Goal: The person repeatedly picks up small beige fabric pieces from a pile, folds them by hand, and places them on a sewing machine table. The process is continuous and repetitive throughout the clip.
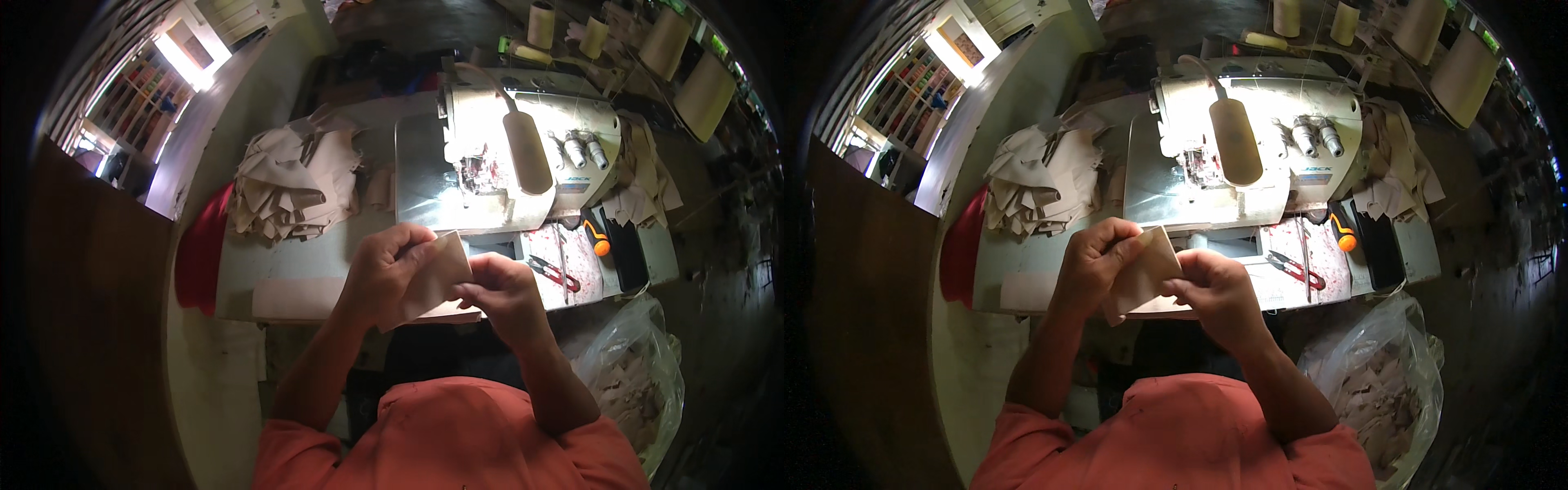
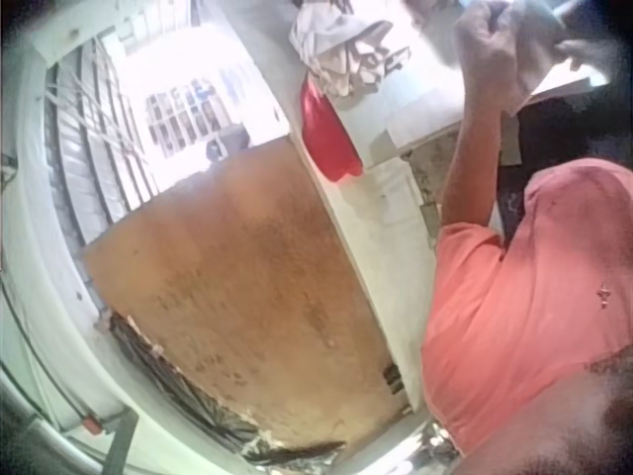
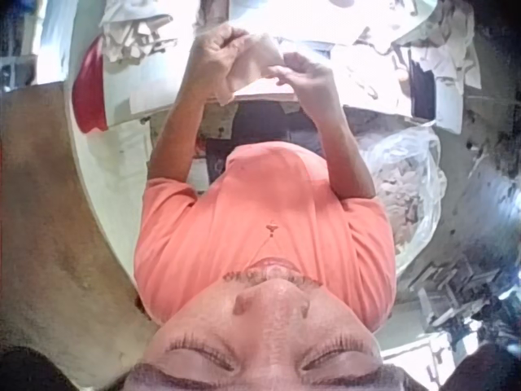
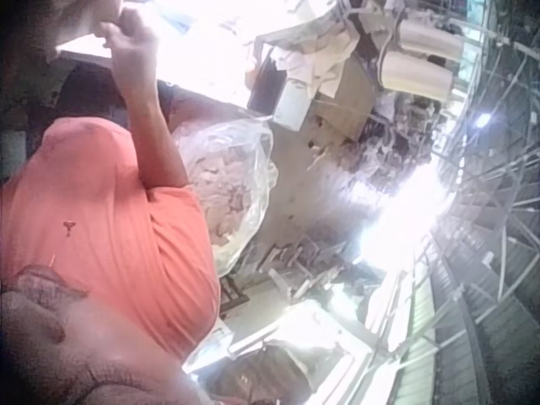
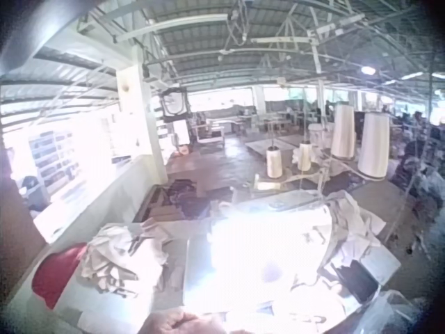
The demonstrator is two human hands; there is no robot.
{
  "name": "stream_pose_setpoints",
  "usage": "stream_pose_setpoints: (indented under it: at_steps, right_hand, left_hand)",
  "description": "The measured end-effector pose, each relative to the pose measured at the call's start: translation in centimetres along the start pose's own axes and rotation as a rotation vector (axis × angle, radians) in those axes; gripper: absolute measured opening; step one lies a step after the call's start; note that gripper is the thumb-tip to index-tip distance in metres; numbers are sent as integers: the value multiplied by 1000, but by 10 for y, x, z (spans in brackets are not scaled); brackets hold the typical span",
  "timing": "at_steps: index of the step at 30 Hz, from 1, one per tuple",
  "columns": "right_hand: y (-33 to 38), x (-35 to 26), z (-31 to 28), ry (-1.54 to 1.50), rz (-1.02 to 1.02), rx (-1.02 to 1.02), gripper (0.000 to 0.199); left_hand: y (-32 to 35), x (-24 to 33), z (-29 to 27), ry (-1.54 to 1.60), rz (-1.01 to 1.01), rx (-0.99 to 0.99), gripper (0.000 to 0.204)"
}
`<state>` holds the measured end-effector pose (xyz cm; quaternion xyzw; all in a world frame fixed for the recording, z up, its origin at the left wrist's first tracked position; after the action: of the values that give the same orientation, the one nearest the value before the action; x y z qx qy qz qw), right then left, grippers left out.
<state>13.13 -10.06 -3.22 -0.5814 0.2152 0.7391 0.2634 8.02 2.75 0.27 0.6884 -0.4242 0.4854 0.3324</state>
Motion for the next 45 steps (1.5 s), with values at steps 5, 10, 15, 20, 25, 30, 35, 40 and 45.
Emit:
stream_pose_setpoints:
  at_steps: [5,10,15,20,25,30,35,40,45]
  right_hand:
    - [-25,30,-25,-78,38,175,18]
    - [-19,40,-32,-72,-27,240,23]
    - [-27,34,-30,-4,-83,245,18]
    - [-40,29,-33,18,-72,265,16]
    - [-41,30,-34,124,-123,251,17]
    - [-45,28,-36,131,-112,233,18]
    - [-21,28,-48,-9,-110,293,18]
    - [6,29,-60,33,-108,339,16]
    - [25,34,-79,106,-100,376,16]
  left_hand:
    - [-43,9,19,-428,464,89,14]
    - [-41,1,41,-846,608,14,13]
    - [-59,2,32,-703,561,12,14]
    - [-76,7,32,-619,598,0,10]
    - [-52,15,37,-762,743,108,12]
    - [-62,0,26,-620,574,52,18]
    - [-112,-25,17,-898,489,-93,16]
    - [-139,-11,-13,-890,753,195,14]
    - [-48,3,-11,-611,582,179,14]
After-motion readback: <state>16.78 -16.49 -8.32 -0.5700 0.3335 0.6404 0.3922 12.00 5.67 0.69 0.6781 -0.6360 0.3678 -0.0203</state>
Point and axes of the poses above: each hand's wrist, its own y-axis away from the middle knuckle, its own z-axis out of the palm, x = y × z, the point moved 7 cm from there along -y, towards the middle knuckle, and after that the axes turned 4 degrees about -z, right-handed, at the moved point
